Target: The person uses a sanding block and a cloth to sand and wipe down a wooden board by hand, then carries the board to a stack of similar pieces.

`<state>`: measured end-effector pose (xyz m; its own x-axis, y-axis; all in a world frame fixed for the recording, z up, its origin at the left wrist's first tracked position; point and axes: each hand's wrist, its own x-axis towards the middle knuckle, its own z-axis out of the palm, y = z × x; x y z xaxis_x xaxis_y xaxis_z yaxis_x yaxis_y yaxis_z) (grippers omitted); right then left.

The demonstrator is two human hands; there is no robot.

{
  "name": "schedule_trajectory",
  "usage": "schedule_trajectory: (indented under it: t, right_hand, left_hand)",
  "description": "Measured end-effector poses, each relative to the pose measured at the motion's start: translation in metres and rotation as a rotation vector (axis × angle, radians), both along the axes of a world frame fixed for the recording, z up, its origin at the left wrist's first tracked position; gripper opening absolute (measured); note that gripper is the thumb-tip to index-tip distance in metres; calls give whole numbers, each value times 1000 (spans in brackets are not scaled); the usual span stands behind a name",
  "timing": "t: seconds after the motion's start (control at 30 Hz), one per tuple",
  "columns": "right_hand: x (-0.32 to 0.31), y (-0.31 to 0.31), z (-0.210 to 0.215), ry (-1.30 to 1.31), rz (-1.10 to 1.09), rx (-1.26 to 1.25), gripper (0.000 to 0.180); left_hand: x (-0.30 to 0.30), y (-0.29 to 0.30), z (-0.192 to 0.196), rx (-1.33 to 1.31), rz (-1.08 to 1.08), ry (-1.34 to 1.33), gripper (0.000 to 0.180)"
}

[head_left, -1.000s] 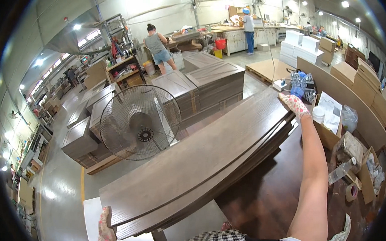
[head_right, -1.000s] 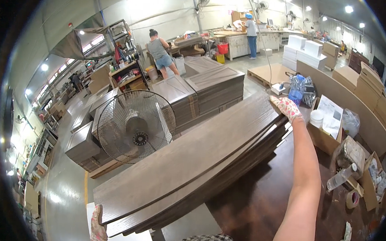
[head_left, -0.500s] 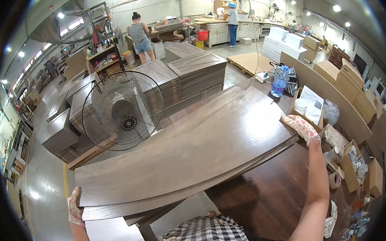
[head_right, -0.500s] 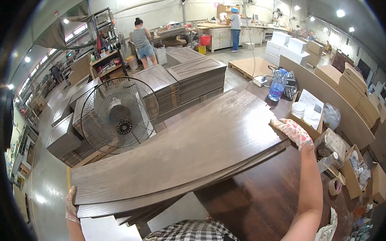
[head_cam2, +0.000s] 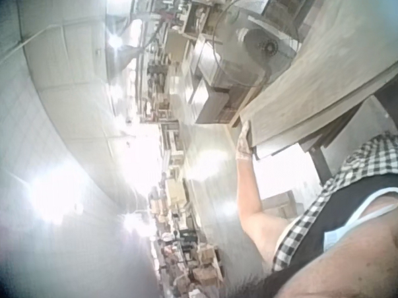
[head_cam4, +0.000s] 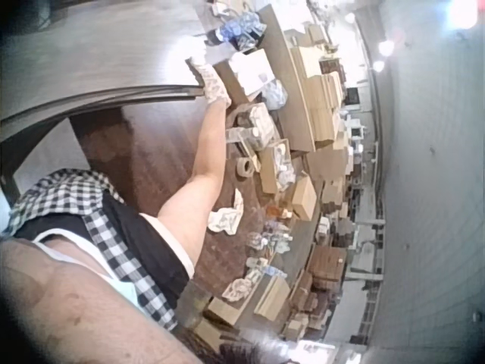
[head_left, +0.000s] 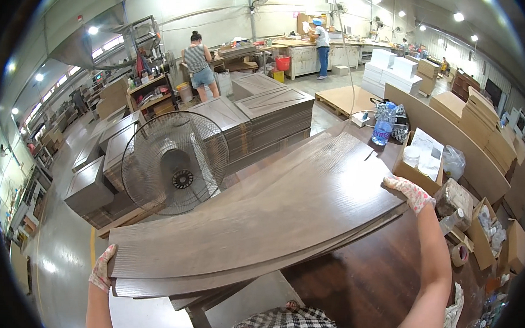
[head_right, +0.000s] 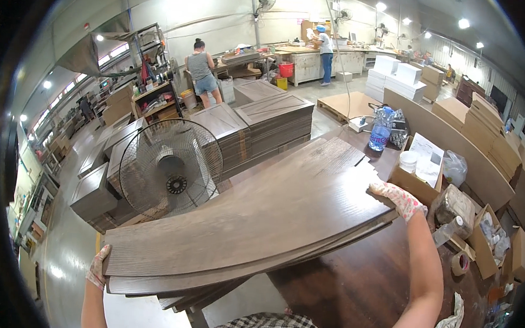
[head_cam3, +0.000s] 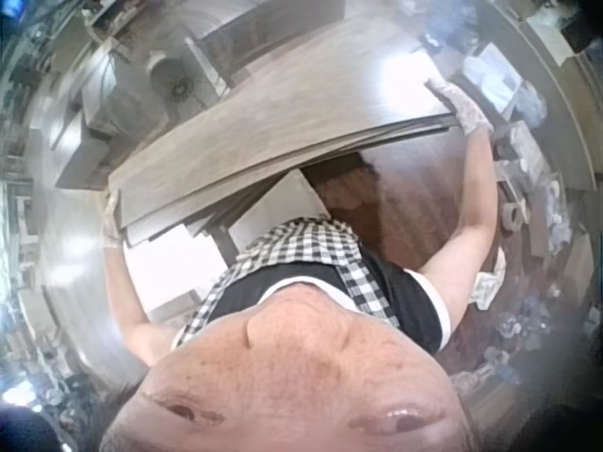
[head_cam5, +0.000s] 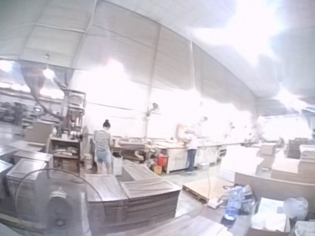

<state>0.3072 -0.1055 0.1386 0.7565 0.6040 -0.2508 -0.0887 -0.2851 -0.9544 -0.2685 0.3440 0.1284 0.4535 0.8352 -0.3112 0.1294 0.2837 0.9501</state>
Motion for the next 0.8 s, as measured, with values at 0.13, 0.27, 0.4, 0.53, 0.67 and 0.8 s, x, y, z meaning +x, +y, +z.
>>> schedule_trajectory:
  t: [0.13, 0.27, 0.4, 0.53, 0.67, 0.8]
  right_hand:
    - [12, -7, -11, 6, 46, -31, 48]
    - [9, -7, 0, -86, -29, -103, 53]
    - [33, -4, -19, -143, -267, 182, 61]
    - [47, 7, -2, -88, -204, 616, 46]
    - [98, -11, -43, -254, -55, 648, 43]
    - [59, -12, -78, -1017, -114, -266, 63]
  left_hand:
    - [1, 6, 2, 19, -74, 34, 46]
    - [11, 1, 4, 39, -39, 18, 48]
    - [-50, 87, -41, 271, 86, -62, 60]
    - [-32, 108, -20, 364, 279, -331, 71]
    - [-15, 118, -61, 517, 156, -525, 78]
    - [-64, 135, -151, 396, 86, -518, 73]
